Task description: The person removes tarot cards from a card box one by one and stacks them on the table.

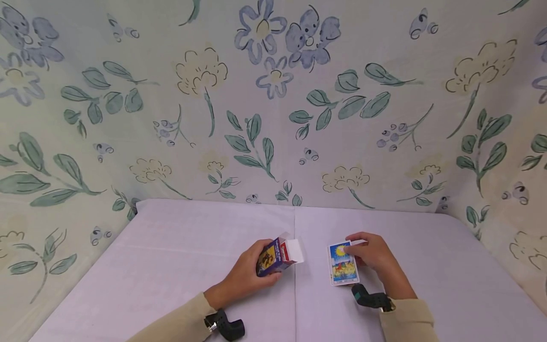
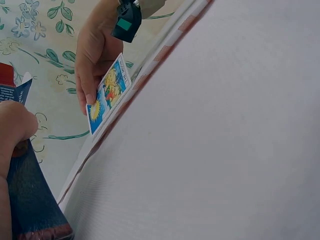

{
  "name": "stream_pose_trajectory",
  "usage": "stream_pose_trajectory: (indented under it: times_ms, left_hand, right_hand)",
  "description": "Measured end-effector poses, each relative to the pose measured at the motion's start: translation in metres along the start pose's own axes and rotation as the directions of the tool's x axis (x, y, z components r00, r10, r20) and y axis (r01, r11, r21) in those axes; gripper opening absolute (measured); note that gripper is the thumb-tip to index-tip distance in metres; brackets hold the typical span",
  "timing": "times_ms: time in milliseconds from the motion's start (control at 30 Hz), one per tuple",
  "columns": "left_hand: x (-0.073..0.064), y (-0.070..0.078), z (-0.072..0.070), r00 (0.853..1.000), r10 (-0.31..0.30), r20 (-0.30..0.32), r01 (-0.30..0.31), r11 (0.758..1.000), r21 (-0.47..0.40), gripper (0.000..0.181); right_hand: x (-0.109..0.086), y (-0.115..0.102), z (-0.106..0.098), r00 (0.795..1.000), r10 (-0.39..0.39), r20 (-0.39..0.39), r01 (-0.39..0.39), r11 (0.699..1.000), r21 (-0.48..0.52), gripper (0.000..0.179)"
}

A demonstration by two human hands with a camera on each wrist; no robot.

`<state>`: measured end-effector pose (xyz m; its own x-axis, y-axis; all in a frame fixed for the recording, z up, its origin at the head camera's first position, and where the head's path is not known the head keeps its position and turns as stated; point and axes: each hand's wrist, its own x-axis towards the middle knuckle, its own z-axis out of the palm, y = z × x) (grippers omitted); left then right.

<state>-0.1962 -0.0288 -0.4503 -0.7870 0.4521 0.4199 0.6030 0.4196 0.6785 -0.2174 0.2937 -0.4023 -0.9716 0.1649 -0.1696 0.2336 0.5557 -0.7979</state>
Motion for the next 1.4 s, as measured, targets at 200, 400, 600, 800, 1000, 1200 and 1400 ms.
stream_pose_trajectory:
  times_ms: [200,400,600,800,1000,1200,1400]
  left_hand:
    - [0.0002,-0.0008,0.0005,1.000,0.003,-0.001,-0.003,1.000,0.004,0.070]
    - [0.0001,-0.0016,0.0013,1.000,0.007,-0.003,-0.007,1.000,0.010,0.070]
    - [-0.0001,-0.0018,0.0017,1.000,0.007,-0.005,-0.007,1.000,0.011,0.070]
    - [0.0002,-0.0020,0.0017,1.000,0.014,-0.007,-0.014,1.000,0.005,0.069]
    - [0.0006,-0.0026,0.0023,1.000,0.014,-0.011,-0.014,1.000,0.008,0.069]
    - [0.0008,-0.0019,0.0024,1.000,0.000,-0.009,0.000,1.000,0.005,0.069]
    - [0.0007,-0.0017,0.0019,1.000,-0.004,-0.004,0.004,1.000,0.010,0.070]
  right_hand:
    - [-0.0007,-0.0002,0.0008,1.000,0.017,-0.013,-0.017,1.000,-0.018,0.045]
    - [-0.0003,0.0005,0.0020,0.999,0.023,-0.023,-0.024,0.999,-0.044,0.044]
    - [-0.0012,0.0009,0.0028,0.999,0.019,-0.027,-0.021,0.998,-0.065,0.045]
    - [-0.0012,0.0020,0.0025,1.000,0.006,-0.020,-0.007,0.996,-0.088,0.045]
    - [-0.0012,0.0019,0.0028,1.000,0.013,-0.016,-0.014,0.994,-0.106,0.046]
    - [-0.0004,0.0014,0.0033,1.000,0.012,-0.018,-0.014,0.993,-0.121,0.045]
    - [0.0007,0.0033,0.0052,1.000,0.008,-0.027,-0.011,0.991,-0.132,0.044]
